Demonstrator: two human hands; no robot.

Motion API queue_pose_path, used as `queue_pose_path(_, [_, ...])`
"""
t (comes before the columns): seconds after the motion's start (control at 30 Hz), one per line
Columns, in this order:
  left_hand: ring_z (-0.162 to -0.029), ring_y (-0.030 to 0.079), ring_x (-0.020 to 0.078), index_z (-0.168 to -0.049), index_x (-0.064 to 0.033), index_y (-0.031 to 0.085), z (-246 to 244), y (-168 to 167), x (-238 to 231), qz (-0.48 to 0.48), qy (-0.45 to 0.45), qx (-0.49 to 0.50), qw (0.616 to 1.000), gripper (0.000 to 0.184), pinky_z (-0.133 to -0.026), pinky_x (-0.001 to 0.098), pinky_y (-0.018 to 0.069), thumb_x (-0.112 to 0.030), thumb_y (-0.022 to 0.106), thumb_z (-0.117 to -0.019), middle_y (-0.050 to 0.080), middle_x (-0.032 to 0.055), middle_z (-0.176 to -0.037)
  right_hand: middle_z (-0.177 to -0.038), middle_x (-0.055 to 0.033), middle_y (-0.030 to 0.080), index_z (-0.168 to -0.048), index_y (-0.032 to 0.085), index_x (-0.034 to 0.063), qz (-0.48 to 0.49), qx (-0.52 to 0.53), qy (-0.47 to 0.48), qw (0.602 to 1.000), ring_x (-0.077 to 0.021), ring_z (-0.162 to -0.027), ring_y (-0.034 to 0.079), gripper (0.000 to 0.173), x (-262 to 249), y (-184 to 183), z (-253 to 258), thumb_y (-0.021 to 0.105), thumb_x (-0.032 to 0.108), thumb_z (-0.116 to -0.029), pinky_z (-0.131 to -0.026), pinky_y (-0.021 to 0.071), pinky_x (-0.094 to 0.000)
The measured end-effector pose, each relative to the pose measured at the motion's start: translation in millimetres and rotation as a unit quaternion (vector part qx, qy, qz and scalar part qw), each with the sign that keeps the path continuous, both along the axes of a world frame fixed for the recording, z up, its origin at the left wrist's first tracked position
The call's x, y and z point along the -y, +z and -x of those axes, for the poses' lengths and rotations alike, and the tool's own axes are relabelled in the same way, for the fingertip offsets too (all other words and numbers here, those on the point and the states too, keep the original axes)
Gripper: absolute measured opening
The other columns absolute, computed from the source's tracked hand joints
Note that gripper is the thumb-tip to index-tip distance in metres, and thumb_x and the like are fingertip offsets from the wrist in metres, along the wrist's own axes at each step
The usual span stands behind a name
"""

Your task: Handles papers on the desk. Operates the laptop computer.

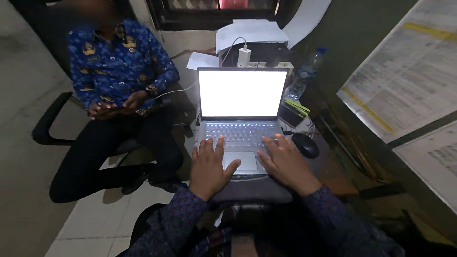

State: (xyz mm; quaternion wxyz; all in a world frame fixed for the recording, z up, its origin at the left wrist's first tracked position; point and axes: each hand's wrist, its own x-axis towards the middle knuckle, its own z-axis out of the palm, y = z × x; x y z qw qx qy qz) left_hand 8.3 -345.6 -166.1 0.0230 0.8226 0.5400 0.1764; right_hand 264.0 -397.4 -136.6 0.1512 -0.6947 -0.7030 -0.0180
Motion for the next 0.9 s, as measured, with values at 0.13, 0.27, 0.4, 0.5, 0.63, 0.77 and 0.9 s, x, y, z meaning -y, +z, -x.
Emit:
queue_pose_path(0.13, [-0.143,0.044,0.0385,-0.158,-0.0220,0.041,0.7,1.3,-1.0,-0.003,0.001,0.006,1.000,0.099,-0.115,0.0659,0.0333,-0.089,0.027,-0.0868,0.050,0.0183,-0.152,-0.156,-0.0219,0.044,-0.147,0.057,0.0208,0.026,-0.013,0.000,1.000,-0.0419,-0.146,0.039,0.076,-47.5,6.8,11.8,0.031,0.074,-0.0991,-0.117,0.0320,-0.0636])
queue_pose_path(0.27, [-0.144,0.043,0.0380,-0.159,-0.0223,0.040,0.6,0.5,-0.3,-0.002,0.006,0.009,1.000,0.100,-0.116,0.0654,0.0318,-0.090,0.026,-0.0866,0.048,0.0183,-0.154,-0.158,-0.0210,0.042,-0.142,0.061,0.0206,0.040,0.001,-0.004,0.999,-0.0431,-0.149,0.033,0.078,-62.2,-1.1,14.9,0.030,0.077,-0.0972,-0.120,0.0245,-0.0666])
queue_pose_path(0.4, [-0.145,0.042,0.0377,-0.159,-0.0226,0.039,1.0,-0.2,-0.5,0.005,0.005,0.007,1.000,0.101,-0.117,0.0652,0.0305,-0.090,0.025,-0.0862,0.047,0.0184,-0.155,-0.145,-0.0242,0.054,-0.142,0.061,0.0174,-0.031,-0.007,-0.016,0.999,-0.0452,-0.139,0.045,0.073,-35.9,-5.3,8.3,0.037,0.071,-0.0988,-0.115,0.0325,-0.0669])
queue_pose_path(0.5, [-0.145,0.042,0.0387,-0.159,-0.0223,0.039,0.1,-1.4,-0.2,-0.001,0.005,0.003,1.000,0.101,-0.117,0.0656,0.0301,-0.090,0.025,-0.0864,0.045,0.0189,-0.156,-0.142,-0.0259,0.055,-0.148,0.056,0.0194,-0.031,-0.007,-0.023,0.999,-0.0461,-0.138,0.047,0.075,-16.5,-17.0,-0.3,0.035,0.072,-0.0982,-0.116,0.0329,-0.0659])
queue_pose_path(0.63, [-0.142,0.045,0.0397,-0.159,-0.0227,0.041,0.8,-0.4,-0.5,-0.009,0.002,0.000,1.000,0.101,-0.115,0.0648,0.0326,-0.091,0.025,-0.0854,0.048,0.0197,-0.153,-0.145,-0.0239,0.053,-0.150,0.053,0.0230,-0.014,-0.025,-0.026,0.999,-0.0440,-0.139,0.046,0.076,-11.7,-23.1,-4.2,0.034,0.074,-0.0971,-0.114,0.0364,-0.0630])
queue_pose_path(0.77, [-0.134,0.051,0.0386,-0.157,-0.0259,0.043,2.2,1.4,1.6,-0.027,-0.010,0.013,1.000,0.099,-0.112,0.0627,0.0363,-0.091,0.030,-0.0840,0.052,0.0182,-0.149,-0.146,-0.0212,0.053,-0.146,0.057,0.0198,-0.034,-0.047,-0.030,0.998,-0.0398,-0.136,0.050,0.074,-11.3,-28.4,-4.4,0.037,0.072,-0.0973,-0.112,0.0412,-0.0600])
queue_pose_path(0.9, [-0.133,0.052,0.0393,-0.157,-0.0260,0.043,2.7,3.8,2.6,-0.021,-0.023,0.007,0.999,0.100,-0.112,0.0651,0.0361,-0.092,0.029,-0.0835,0.052,0.0187,-0.148,-0.148,-0.0194,0.052,-0.141,0.061,0.0162,-0.023,-0.047,-0.036,0.998,-0.0373,-0.138,0.049,0.074,-9.2,-25.8,-3.6,0.038,0.071,-0.0974,-0.113,0.0416,-0.0569])
